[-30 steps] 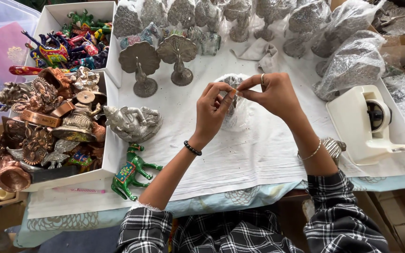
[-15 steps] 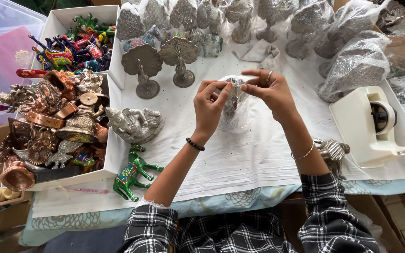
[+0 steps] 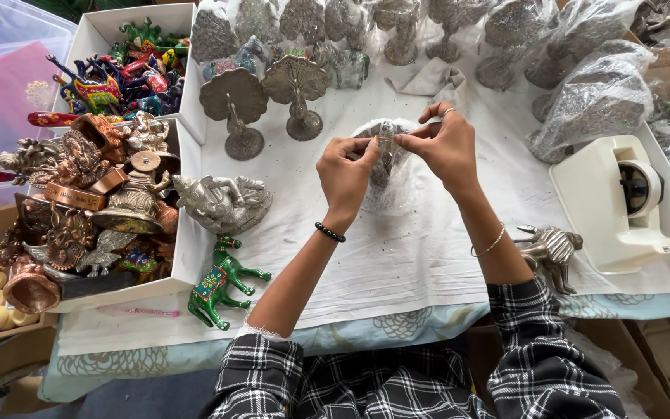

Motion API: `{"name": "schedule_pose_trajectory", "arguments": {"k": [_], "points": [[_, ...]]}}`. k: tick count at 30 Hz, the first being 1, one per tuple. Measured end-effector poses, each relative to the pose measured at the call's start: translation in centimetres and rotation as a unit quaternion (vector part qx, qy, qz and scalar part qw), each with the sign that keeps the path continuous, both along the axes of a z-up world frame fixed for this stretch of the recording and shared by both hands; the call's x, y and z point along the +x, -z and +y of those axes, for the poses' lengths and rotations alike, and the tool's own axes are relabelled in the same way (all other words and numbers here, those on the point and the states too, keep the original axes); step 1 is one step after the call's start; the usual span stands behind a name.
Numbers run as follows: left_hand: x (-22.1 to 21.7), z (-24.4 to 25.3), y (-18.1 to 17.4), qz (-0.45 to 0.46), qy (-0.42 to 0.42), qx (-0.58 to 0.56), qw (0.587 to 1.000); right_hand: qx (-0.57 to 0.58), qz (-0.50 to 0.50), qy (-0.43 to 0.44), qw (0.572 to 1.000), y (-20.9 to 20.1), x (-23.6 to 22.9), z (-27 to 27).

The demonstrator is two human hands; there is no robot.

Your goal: The person wraps a silver decorative figurine in bubble wrap and secures it with tape. They then unwrap a similar figurine and wipe it with a white cloth, rotating it to clean different sides.

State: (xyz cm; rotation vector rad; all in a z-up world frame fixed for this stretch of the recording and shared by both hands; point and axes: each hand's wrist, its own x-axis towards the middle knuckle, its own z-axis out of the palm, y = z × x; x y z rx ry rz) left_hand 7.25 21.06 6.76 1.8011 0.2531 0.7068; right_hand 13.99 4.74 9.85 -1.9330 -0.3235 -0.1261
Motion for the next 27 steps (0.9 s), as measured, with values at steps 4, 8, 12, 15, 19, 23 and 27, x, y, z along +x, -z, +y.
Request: {"name": "schedule_pose_trajectory", "arguments": {"k": [4,8,12,15,19,23,27], "points": [[0.1,0.0,-0.3,0.009,-0.012,0.003,1.0,-0.023,-0.009,0.011,1.0,-0.3,-0.3,0.6],[-0.2,0.0,-1.1,0.041,-0.024,0.061,0.997,-0.03,-0.025,0.017,0.999,-0.2,-0.5,0.8],[-0.4,-0.4,-1.7,0.029,-0.053,0.11,0.992,-0.039,-0.055,0.034,0.997,-0.1,-0.9,1.4],[-0.3,-0.8,-1.6,0.032,-0.1,0.162,0.981,-0.095,-0.141,0.068,0.983,0.8,-0.6,1.3],[0.1,0.7,-1.2,0.057,-0.096,0.14,0.984,-0.144,-0.079,0.108,0.981,0.0,-0.9,1.3],[1.1,2.2,0.7,-0.027,-0.047,0.106,0.993,-0.127,-0.142,0.097,0.977,3.0,1.0,0.0],[1.6,3.3,2.1,-0.03,0.015,0.038,0.999,0.023,-0.049,0.049,0.997,3.0,1.2,-0.7]]}}
